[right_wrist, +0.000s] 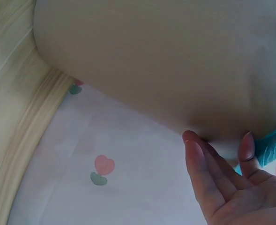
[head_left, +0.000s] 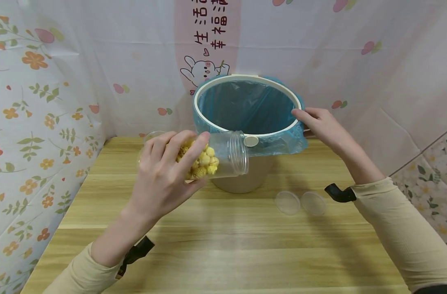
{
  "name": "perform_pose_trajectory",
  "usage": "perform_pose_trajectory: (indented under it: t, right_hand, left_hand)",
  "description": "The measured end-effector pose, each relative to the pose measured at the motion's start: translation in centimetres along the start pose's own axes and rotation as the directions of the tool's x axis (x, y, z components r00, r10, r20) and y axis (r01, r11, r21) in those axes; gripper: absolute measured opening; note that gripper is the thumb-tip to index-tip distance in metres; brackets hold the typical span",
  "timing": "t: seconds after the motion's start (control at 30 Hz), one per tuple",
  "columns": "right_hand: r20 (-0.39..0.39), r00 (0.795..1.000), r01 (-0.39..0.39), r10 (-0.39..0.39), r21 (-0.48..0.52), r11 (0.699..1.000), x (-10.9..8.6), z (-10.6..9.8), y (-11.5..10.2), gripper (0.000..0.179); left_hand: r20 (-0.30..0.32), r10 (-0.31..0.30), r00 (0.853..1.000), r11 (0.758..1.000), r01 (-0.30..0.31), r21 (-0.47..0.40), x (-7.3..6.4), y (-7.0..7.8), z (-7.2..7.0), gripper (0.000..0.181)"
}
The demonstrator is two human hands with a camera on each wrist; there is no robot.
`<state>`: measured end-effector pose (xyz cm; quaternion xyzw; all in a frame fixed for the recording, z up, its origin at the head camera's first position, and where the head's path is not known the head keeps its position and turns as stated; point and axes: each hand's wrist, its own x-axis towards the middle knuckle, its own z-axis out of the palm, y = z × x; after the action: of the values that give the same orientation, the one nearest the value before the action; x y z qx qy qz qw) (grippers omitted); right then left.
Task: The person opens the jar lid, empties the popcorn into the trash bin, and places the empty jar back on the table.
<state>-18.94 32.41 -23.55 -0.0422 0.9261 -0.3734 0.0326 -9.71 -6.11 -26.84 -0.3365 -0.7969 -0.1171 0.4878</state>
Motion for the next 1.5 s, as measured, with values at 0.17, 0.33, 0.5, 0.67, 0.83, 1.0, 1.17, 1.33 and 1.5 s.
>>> perform_pose_trajectory:
  t: [0.17,0.33,0.5,0.67,0.83,1.0,1.17,1.33,1.5]
  right_hand:
    - [0.026,1.000,-0.013,0.013,0.015,1.000,0.1,0.0,0.0,0.064]
    - [0.033,0.999,-0.010,0.009,0.041,0.999,0.3,0.3,0.0,0.065]
    - [0.028,1.000,-0.002,0.000,0.066,0.998,0.3,0.3,0.0,0.065]
    - [0.023,1.000,0.012,-0.015,0.110,0.994,0.3,0.3,0.3,0.063]
    - [0.010,1.000,0.023,-0.025,0.142,0.990,0.5,0.4,0.5,0.063]
    - [-0.003,0.999,0.034,-0.034,0.165,0.986,0.7,0.5,0.5,0.062]
    - [-0.003,0.999,0.032,-0.032,0.170,0.985,0.4,0.7,0.7,0.063]
    - [-0.015,0.999,0.031,-0.029,0.163,0.986,0.0,0.9,0.6,0.064]
    - [-0.011,0.999,0.034,-0.033,0.139,0.990,-0.1,0.9,0.3,0.065]
  left_hand:
    - [-0.008,-0.008,1.000,1.000,0.008,0.010,0.8,-0.8,0.0,0.069]
    - [-0.010,-0.023,1.000,1.000,0.023,0.011,1.2,-1.7,0.0,0.071]
    - [-0.006,-0.033,0.999,0.999,0.033,0.010,1.6,-2.6,0.1,0.075]
    - [-0.001,-0.038,0.999,0.999,0.038,-0.004,2.6,-3.4,0.3,0.078]
    - [-0.018,-0.035,0.999,0.999,0.035,-0.005,4.0,-4.1,0.5,0.077]
    - [-0.011,-0.019,1.000,1.000,0.019,0.014,5.2,-4.6,0.7,0.073]
    - [-0.014,-0.002,1.000,1.000,0.002,0.023,6.1,-5.2,1.1,0.073]
    - [-0.009,0.003,1.000,1.000,-0.003,0.022,6.7,-6.0,1.4,0.075]
    - [0.003,0.008,1.000,0.999,-0.008,0.051,7.1,-6.8,1.4,0.078]
